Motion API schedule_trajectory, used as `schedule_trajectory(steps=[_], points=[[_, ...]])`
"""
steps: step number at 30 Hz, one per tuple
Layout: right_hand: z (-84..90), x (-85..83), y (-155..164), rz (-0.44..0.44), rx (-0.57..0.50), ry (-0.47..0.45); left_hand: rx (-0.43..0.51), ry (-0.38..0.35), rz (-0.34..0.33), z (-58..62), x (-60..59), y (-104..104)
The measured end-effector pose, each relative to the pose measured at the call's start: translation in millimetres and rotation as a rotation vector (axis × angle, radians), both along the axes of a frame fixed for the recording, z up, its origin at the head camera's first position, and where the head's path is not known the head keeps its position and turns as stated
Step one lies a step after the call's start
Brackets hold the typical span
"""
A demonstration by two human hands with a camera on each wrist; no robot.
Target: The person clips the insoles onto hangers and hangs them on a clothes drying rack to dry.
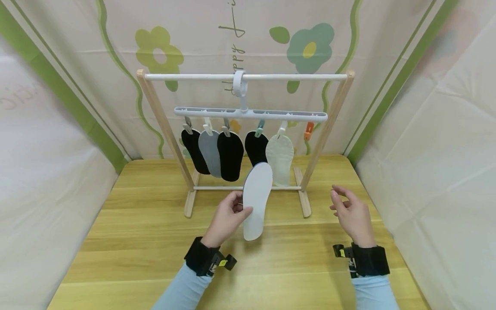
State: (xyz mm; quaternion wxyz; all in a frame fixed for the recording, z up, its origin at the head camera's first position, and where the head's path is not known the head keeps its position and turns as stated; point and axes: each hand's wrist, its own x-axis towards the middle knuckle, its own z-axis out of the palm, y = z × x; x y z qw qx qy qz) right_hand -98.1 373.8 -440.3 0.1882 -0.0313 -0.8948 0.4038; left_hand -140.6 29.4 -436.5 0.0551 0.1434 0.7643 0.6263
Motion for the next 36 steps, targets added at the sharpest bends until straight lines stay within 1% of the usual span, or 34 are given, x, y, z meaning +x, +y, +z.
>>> schedule_trajectory(steps=[11, 19, 26, 31, 36], points=[[23.6, -10.7, 1, 0.032, 0.032, 0.056, 0.009, 0.003, -0.041, 5.3, -2.9, 9], [40.5, -20.3, 1, 0.063, 0.036, 0.101, 0.016, 0.004, -0.055, 5.3, -4.8, 14], [54.9, -26.3, 0, 0.071, 0.042, 0.124, 0.026, 0.002, -0.071, 7.7, -9.7, 22], [64.0, -32.8, 0, 0.074, 0.071, 0.136, 0.016, 0.016, -0.08, 11.5, -13.5, 29], [74.9, -39.5, 0, 0.079, 0.086, 0.16, 0.028, 0.033, -0.094, 14.0, -18.6, 36]])
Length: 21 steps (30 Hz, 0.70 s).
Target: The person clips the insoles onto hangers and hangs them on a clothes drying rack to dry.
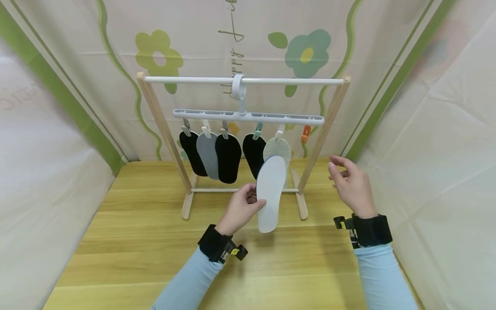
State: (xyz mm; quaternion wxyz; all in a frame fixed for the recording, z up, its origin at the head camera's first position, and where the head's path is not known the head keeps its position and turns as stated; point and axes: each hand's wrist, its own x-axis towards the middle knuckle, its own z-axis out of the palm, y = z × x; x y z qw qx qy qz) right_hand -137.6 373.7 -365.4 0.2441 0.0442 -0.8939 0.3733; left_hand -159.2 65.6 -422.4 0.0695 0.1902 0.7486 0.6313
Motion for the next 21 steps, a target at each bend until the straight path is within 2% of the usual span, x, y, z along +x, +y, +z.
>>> schedule_trajectory(steps=[9, 21], points=[[20.8, -8.5, -1, -0.015, 0.004, 0.017, 0.028, 0.012, -0.025, 1.4, -6.9, 8], [39.8, -20.5, -9, 0.017, -0.059, -0.012, 0.025, 0.003, -0.033, 7.7, -14.1, 20]])
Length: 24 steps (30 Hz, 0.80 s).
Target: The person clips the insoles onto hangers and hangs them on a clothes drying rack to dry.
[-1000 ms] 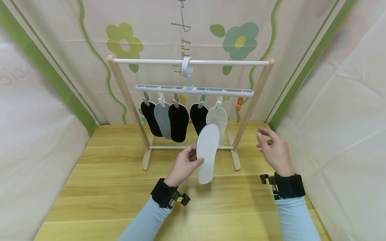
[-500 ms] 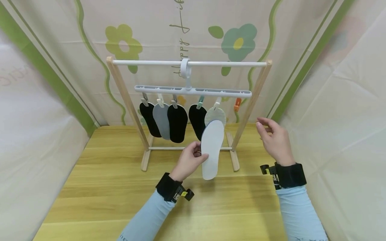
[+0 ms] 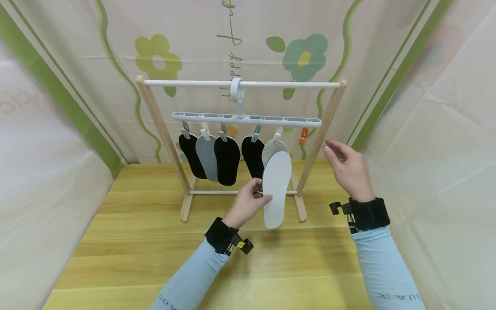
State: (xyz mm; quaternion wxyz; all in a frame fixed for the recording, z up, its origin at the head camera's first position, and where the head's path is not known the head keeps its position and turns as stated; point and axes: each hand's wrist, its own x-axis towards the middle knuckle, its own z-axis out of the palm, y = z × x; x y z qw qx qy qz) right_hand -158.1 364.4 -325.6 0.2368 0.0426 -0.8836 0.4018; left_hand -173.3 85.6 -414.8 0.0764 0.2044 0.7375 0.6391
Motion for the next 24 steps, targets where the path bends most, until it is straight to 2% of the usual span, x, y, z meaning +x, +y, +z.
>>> schedule_trajectory(steps=[6, 14, 19, 24], points=[[5.6, -6.7, -3, 0.05, -0.039, -0.022, -0.026, -0.004, 0.009, 0.4, -3.5, 7], [13.8, -13.2, -11, 0.105, -0.066, -0.04, 0.003, 0.0, -0.005, 0.9, -6.3, 10], [16.1, -18.5, -16, 0.149, -0.106, -0.074, 0.012, -0.022, -0.011, 2.5, -8.2, 12], [15.0, -24.6, -21, 0.191, -0.125, -0.067, -0.007, -0.031, -0.001, 2.3, -11.3, 15]])
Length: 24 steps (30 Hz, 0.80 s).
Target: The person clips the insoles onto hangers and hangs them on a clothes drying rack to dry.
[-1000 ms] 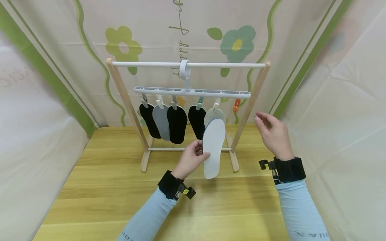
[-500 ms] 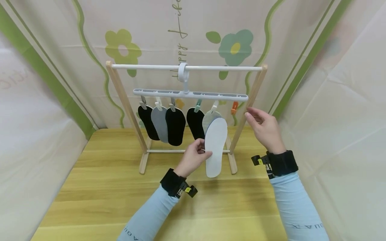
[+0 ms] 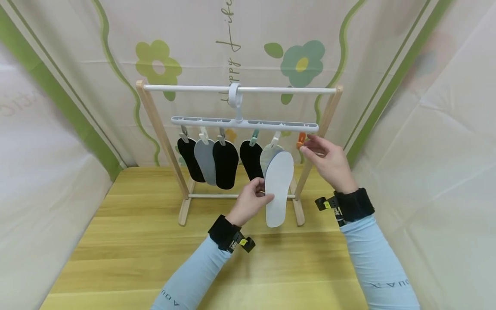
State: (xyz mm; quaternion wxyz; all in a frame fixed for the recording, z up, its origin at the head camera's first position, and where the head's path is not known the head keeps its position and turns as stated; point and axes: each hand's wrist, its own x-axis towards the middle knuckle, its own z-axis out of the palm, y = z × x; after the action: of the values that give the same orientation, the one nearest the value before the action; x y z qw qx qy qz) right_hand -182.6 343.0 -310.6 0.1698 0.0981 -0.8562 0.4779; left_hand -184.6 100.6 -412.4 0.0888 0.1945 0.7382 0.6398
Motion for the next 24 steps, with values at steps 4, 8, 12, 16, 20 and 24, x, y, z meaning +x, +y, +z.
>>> schedule_trajectory(steps=[4, 8, 12, 16, 20, 24], points=[[-0.8, -4.1, -4, 0.015, -0.007, 0.008, -0.003, 0.003, -0.002, 0.5, -1.8, 1], [-0.4, -6.2, -8, 0.019, -0.006, 0.019, 0.008, 0.005, -0.009, 0.8, -4.2, 2], [1.5, -5.4, -11, 0.02, -0.005, 0.023, 0.012, -0.001, -0.01, 1.1, -6.2, 4], [1.6, -7.0, -12, 0.012, -0.006, 0.02, 0.014, -0.001, -0.015, 1.9, -7.7, 7], [0.3, -10.9, -13, 0.008, -0.008, 0.02, 0.016, 0.003, -0.022, 2.5, -9.2, 10], [0.3, -12.2, -14, 0.016, -0.015, 0.025, 0.013, 0.001, -0.028, 3.2, -10.3, 12]])
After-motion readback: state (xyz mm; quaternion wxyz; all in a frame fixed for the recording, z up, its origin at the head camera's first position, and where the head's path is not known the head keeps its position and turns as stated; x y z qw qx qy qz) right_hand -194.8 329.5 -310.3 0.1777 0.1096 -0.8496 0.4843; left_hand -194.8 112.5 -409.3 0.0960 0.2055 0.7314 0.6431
